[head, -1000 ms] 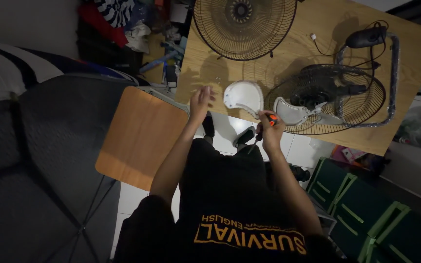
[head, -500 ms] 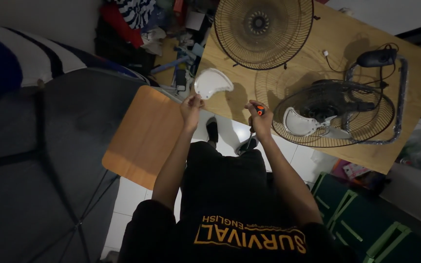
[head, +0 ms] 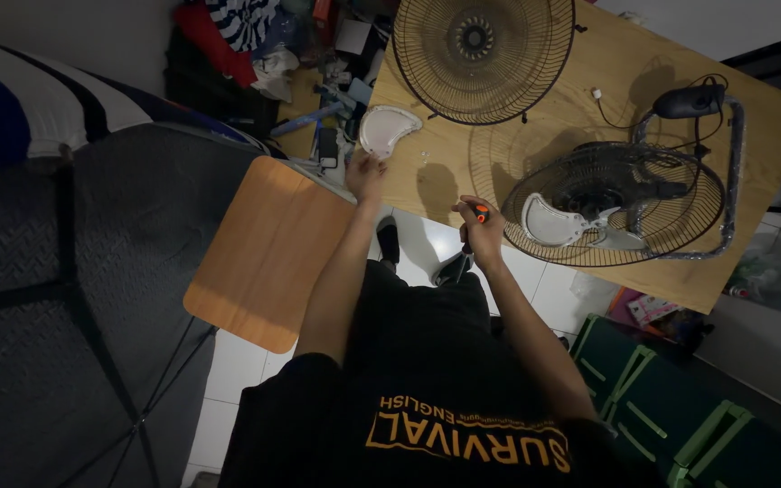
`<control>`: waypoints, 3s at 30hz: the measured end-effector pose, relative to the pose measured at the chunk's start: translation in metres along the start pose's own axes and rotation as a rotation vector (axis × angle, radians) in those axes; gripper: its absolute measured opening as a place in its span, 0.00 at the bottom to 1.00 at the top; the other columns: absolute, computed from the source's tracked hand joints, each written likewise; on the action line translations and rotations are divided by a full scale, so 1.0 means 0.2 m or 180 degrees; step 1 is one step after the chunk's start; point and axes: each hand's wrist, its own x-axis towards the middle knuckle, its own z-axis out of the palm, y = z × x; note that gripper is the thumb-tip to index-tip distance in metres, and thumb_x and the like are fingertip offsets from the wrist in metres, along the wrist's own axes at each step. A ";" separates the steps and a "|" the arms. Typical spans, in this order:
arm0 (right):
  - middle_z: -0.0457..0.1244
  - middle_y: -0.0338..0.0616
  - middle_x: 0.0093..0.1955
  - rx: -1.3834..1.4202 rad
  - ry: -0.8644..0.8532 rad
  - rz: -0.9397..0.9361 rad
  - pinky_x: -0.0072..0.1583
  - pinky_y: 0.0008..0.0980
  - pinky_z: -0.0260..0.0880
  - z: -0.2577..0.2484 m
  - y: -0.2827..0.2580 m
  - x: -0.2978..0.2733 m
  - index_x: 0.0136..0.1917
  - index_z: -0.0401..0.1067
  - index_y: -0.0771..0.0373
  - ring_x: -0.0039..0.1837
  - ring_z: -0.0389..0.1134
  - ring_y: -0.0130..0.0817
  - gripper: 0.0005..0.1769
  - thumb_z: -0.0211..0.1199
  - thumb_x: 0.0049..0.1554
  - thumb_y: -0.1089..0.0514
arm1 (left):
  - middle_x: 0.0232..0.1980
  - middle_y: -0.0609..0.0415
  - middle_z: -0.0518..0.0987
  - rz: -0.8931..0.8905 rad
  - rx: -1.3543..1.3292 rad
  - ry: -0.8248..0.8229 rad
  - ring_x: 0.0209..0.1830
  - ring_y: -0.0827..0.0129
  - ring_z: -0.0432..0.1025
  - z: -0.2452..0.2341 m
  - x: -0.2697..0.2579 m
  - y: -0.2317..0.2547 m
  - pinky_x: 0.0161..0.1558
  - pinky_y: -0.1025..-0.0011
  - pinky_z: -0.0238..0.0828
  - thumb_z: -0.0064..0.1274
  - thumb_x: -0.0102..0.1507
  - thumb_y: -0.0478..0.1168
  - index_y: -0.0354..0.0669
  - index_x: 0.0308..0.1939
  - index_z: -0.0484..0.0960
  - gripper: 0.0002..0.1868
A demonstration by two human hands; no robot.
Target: The person removes the front grille of a table fan, then uses a screwdriver to loosen and remove the fan blades from the motor hub. The removed parts are placed on the table.
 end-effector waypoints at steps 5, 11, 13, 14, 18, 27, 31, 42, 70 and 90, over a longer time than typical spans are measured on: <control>0.71 0.53 0.50 0.0180 -0.0062 -0.0239 0.30 0.23 0.59 -0.05 0.02 -0.01 0.61 0.72 0.72 0.27 0.60 0.23 0.17 0.62 0.61 0.60 | 0.37 0.52 0.78 0.0016 0.0089 -0.0110 0.31 0.70 0.73 0.04 0.01 -0.05 0.34 0.72 0.75 0.57 0.67 0.35 0.30 0.44 0.76 0.09; 0.70 0.50 0.49 0.0350 0.0054 -0.0133 0.28 0.25 0.56 -0.10 0.03 -0.03 0.59 0.71 0.69 0.27 0.59 0.23 0.14 0.61 0.61 0.60 | 0.37 0.51 0.79 -0.0411 0.0456 -0.0201 0.30 0.69 0.73 -0.03 -0.02 -0.04 0.33 0.72 0.74 0.58 0.69 0.40 0.28 0.42 0.79 0.14; 0.69 0.50 0.48 0.0512 0.0049 -0.0225 0.29 0.26 0.57 -0.12 0.05 -0.04 0.57 0.70 0.69 0.28 0.60 0.25 0.13 0.61 0.62 0.61 | 0.38 0.52 0.81 -0.0562 0.0896 -0.0085 0.31 0.70 0.75 -0.07 -0.06 0.00 0.35 0.72 0.77 0.56 0.69 0.43 0.31 0.43 0.80 0.14; 0.69 0.51 0.48 0.0641 0.0035 -0.0300 0.30 0.26 0.58 -0.14 0.06 -0.05 0.57 0.70 0.69 0.29 0.61 0.26 0.12 0.61 0.62 0.61 | 0.38 0.53 0.80 -0.0588 0.0983 -0.0174 0.30 0.70 0.74 -0.09 -0.10 0.02 0.34 0.71 0.75 0.55 0.68 0.43 0.34 0.44 0.80 0.13; 0.67 0.51 0.45 0.1329 0.0202 -0.0528 0.37 0.29 0.63 -0.23 0.14 -0.09 0.54 0.70 0.68 0.35 0.64 0.31 0.07 0.61 0.62 0.64 | 0.40 0.58 0.81 -0.0860 0.1666 -0.0604 0.31 0.72 0.75 -0.13 -0.35 0.09 0.33 0.70 0.75 0.52 0.67 0.46 0.39 0.47 0.80 0.13; 0.64 0.52 0.49 0.2636 0.0253 -0.1350 0.58 0.40 0.64 -0.54 0.16 -0.21 0.52 0.65 0.61 0.50 0.61 0.39 0.03 0.55 0.63 0.62 | 0.49 0.52 0.82 -0.1841 0.2406 -0.2121 0.42 0.71 0.79 0.04 -1.06 0.12 0.42 0.70 0.79 0.49 0.68 0.57 0.40 0.54 0.79 0.24; 0.64 0.52 0.50 0.2758 0.0128 -0.1533 0.59 0.41 0.64 -0.72 0.14 -0.28 0.52 0.65 0.61 0.50 0.62 0.39 0.05 0.56 0.62 0.61 | 0.48 0.50 0.82 -0.1813 0.1871 -0.2585 0.45 0.68 0.80 0.17 -1.22 0.03 0.49 0.69 0.81 0.54 0.68 0.47 0.35 0.53 0.79 0.18; 0.67 0.48 0.44 0.0503 -0.0061 -0.0370 0.46 0.31 0.68 -1.45 0.17 -0.66 0.65 0.72 0.72 0.40 0.67 0.34 0.20 0.61 0.66 0.56 | 0.40 0.53 0.82 -0.0621 0.2056 -0.3208 0.39 0.74 0.79 0.73 -1.35 -0.24 0.42 0.73 0.81 0.58 0.68 0.40 0.32 0.48 0.81 0.13; 0.62 0.40 0.33 0.1179 0.0207 -0.0018 0.26 0.25 0.53 -1.71 0.35 -0.62 0.62 0.72 0.68 0.23 0.52 0.20 0.17 0.58 0.63 0.58 | 0.41 0.45 0.83 0.2159 0.3371 -0.2488 0.40 0.60 0.80 1.11 -1.39 -0.60 0.43 0.67 0.76 0.59 0.64 0.32 0.35 0.51 0.81 0.12; 0.63 0.34 0.30 -0.0341 0.0088 -0.0688 0.30 0.24 0.54 -1.72 0.13 -0.45 0.54 0.78 0.66 0.26 0.55 0.17 0.13 0.61 0.62 0.56 | 0.54 0.48 0.83 0.1834 0.2987 -0.2427 0.55 0.64 0.78 1.10 -1.50 -0.65 0.50 0.68 0.76 0.61 0.65 0.31 0.38 0.58 0.79 0.17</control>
